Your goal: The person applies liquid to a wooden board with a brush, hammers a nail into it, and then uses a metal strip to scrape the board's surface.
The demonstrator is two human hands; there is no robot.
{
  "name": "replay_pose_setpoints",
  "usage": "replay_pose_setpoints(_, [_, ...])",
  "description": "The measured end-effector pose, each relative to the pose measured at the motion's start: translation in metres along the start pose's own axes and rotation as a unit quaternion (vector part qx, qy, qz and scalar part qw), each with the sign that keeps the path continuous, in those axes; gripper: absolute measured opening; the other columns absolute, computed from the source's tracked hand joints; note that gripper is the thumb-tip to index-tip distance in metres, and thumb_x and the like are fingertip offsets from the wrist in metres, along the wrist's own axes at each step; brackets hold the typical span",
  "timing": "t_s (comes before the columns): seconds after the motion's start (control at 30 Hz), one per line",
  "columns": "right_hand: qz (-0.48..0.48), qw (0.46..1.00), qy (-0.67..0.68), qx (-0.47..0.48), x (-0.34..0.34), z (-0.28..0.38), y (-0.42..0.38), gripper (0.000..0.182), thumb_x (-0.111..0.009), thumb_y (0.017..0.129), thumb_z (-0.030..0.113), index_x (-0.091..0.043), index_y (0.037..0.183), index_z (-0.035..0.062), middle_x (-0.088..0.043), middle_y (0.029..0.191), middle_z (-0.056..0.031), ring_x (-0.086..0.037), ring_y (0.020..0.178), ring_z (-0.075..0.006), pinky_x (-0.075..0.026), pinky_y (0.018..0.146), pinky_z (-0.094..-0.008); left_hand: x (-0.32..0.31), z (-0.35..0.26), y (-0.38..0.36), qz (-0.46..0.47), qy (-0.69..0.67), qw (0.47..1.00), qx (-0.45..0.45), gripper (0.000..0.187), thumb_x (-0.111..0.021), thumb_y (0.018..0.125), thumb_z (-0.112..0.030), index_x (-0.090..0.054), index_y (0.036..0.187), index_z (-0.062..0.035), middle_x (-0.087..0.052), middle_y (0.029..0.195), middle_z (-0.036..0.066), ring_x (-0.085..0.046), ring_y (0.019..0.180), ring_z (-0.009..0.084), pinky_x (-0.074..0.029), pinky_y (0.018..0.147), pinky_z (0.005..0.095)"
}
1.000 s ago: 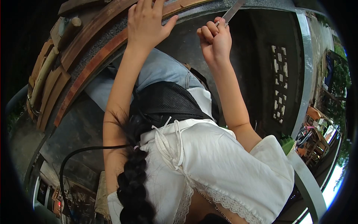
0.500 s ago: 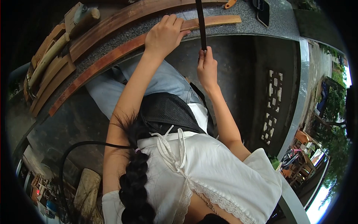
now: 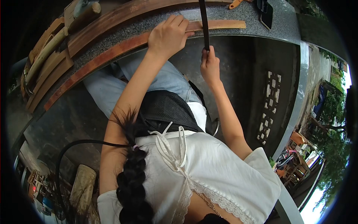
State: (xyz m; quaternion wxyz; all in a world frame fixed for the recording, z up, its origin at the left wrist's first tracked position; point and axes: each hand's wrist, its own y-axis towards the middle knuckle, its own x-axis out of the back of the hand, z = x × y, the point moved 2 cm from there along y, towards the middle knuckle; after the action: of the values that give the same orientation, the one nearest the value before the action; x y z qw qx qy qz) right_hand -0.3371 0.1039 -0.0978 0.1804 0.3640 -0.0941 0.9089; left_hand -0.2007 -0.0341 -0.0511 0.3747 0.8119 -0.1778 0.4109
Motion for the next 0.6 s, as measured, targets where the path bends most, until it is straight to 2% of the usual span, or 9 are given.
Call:
replay_pose_setpoints(0.1, [-0.028,0.999,-0.012,0.01,-0.004,0.015,0.012,0.009,-0.05,0.095,0.006,-0.045,0.102,0.0025,-0.059,0.067,-0.0246,-0.061,0.065,-0.0443,-0.042,0.049,-0.0478,0.001,0.0,-0.001,-0.003,0.0,1.0,0.005,0.03,-0.071,0.079,-0.032,-0.064,0.097,-0.0091,-0.059,0.086,0.002,-0.063,0.083,0.0209,-0.056,0.07,0.0329])
replay_pose_setpoints(0.2, [-0.01,0.998,-0.054,-0.025,-0.018,-0.038,-0.046,0.009,-0.051,0.095,0.006,-0.045,0.101,0.0026,-0.059,0.067,-0.0247,-0.062,0.066,-0.0441,-0.044,0.051,-0.0483,0.001,0.0,0.001,-0.008,-0.011,1.0,0.003,0.029,-0.071,0.079,-0.031,-0.065,0.097,-0.0095,-0.059,0.087,0.002,-0.063,0.084,0.0209,-0.056,0.07,0.0336])
replay_pose_setpoints(0.3, [-0.011,0.997,-0.08,-0.003,-0.024,-0.062,-0.083,0.009,-0.051,0.094,0.005,-0.046,0.101,0.0029,-0.059,0.068,-0.0248,-0.062,0.065,-0.0437,-0.044,0.051,-0.0496,-0.001,0.002,0.001,0.004,-0.009,1.0,0.011,0.03,-0.072,0.078,-0.031,-0.065,0.098,-0.0096,-0.059,0.087,0.002,-0.063,0.084,0.0208,-0.056,0.07,0.0339])
replay_pose_setpoints(0.47, [-0.038,0.999,-0.035,-0.001,-0.013,0.01,0.013,0.007,-0.05,0.095,0.005,-0.045,0.1,0.0031,-0.061,0.07,-0.0241,-0.062,0.067,-0.0446,-0.045,0.053,-0.0501,0.003,-0.002,-0.001,0.017,-0.024,0.999,0.019,0.029,-0.073,0.077,-0.03,-0.066,0.097,-0.0099,-0.059,0.088,0.001,-0.063,0.085,0.0209,-0.056,0.07,0.0338])
replay_pose_setpoints(0.53, [-0.04,0.999,-0.02,0.025,-0.008,0.011,0.01,0.007,-0.049,0.095,0.005,-0.044,0.1,0.0028,-0.061,0.07,-0.0242,-0.062,0.068,-0.0449,-0.045,0.053,-0.0502,0.004,-0.002,-0.002,0.025,-0.018,0.999,0.021,0.028,-0.073,0.076,-0.03,-0.066,0.093,-0.0093,-0.059,0.088,0.0,-0.062,0.087,0.0186,-0.055,0.073,0.0313])
replay_pose_setpoints(0.6, [-0.025,0.999,-0.025,0.012,-0.013,-0.027,-0.033,0.006,-0.049,0.095,0.004,-0.044,0.099,0.0028,-0.061,0.07,-0.0243,-0.062,0.067,-0.045,-0.045,0.053,-0.0502,0.004,-0.001,0.002,0.026,-0.013,0.999,0.02,0.027,-0.074,0.074,-0.029,-0.066,0.089,-0.0086,-0.06,0.088,-0.001,-0.061,0.089,0.0164,-0.054,0.075,0.0288])
